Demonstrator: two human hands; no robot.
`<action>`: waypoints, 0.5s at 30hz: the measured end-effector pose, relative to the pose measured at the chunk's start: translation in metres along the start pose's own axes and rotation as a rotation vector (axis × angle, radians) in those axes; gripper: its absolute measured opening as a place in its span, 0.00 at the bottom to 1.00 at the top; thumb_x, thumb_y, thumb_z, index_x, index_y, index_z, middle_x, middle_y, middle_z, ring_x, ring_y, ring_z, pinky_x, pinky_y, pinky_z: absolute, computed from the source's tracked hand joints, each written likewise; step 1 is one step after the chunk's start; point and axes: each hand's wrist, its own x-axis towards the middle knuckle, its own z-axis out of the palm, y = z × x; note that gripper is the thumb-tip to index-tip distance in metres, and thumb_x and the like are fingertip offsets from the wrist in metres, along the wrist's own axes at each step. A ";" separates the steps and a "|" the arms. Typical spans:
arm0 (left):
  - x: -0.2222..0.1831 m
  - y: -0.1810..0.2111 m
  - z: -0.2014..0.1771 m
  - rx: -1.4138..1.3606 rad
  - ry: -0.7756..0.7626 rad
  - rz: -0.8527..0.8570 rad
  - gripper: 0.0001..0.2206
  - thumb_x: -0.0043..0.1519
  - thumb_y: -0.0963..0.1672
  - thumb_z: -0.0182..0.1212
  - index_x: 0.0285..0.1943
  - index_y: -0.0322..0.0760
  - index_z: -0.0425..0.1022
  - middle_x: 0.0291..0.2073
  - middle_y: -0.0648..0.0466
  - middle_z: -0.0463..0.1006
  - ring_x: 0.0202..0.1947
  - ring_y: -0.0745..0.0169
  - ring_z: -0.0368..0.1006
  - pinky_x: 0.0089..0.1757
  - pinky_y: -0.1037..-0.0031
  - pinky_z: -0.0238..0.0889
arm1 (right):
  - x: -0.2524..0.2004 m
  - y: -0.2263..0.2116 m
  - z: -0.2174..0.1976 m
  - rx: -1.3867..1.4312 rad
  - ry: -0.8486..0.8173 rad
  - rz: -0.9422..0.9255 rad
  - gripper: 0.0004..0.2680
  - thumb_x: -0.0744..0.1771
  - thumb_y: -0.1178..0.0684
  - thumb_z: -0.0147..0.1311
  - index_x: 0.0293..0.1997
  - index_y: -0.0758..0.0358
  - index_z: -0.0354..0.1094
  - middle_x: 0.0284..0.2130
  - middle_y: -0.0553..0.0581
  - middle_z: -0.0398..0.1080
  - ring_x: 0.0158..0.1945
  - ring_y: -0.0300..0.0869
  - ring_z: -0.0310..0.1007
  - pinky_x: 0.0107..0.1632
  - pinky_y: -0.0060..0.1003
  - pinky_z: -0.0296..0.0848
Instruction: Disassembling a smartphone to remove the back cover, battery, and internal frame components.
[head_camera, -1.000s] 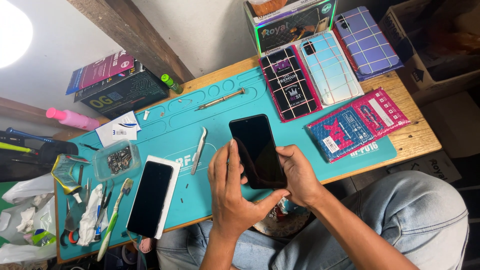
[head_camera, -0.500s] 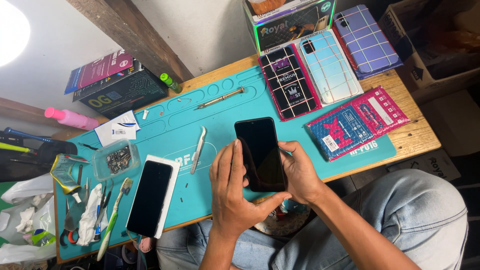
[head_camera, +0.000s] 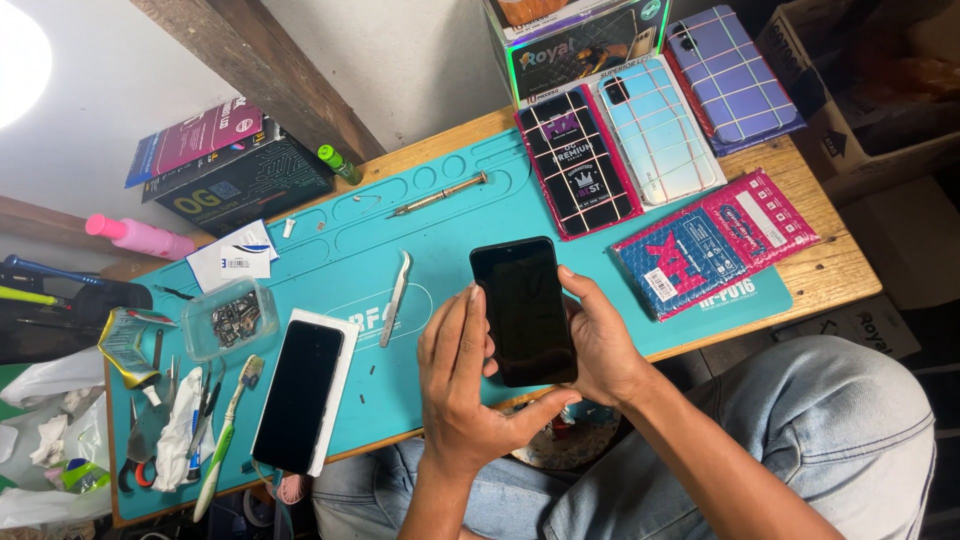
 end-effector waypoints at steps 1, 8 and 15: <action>0.000 0.000 0.000 0.000 0.000 -0.001 0.53 0.55 0.64 0.72 0.78 0.24 0.61 0.72 0.38 0.71 0.72 0.37 0.70 0.66 0.53 0.69 | 0.000 0.000 0.000 0.000 0.001 0.000 0.21 0.69 0.34 0.47 0.57 0.60 0.74 0.44 0.61 0.75 0.49 0.57 0.77 0.57 0.55 0.75; 0.000 0.000 0.000 -0.021 -0.019 -0.038 0.52 0.58 0.62 0.73 0.81 0.25 0.56 0.75 0.37 0.66 0.72 0.37 0.68 0.55 0.62 0.78 | 0.014 0.008 -0.028 -0.026 -0.234 0.032 0.24 0.71 0.29 0.41 0.42 0.61 0.78 0.33 0.59 0.76 0.38 0.52 0.75 0.50 0.49 0.73; 0.006 0.002 -0.003 -0.057 0.003 -0.065 0.47 0.63 0.60 0.65 0.81 0.25 0.55 0.75 0.38 0.68 0.72 0.38 0.70 0.68 0.51 0.67 | -0.004 -0.004 -0.003 -0.055 -0.153 0.016 0.22 0.73 0.35 0.38 0.66 0.58 0.73 0.46 0.58 0.77 0.50 0.51 0.76 0.56 0.47 0.73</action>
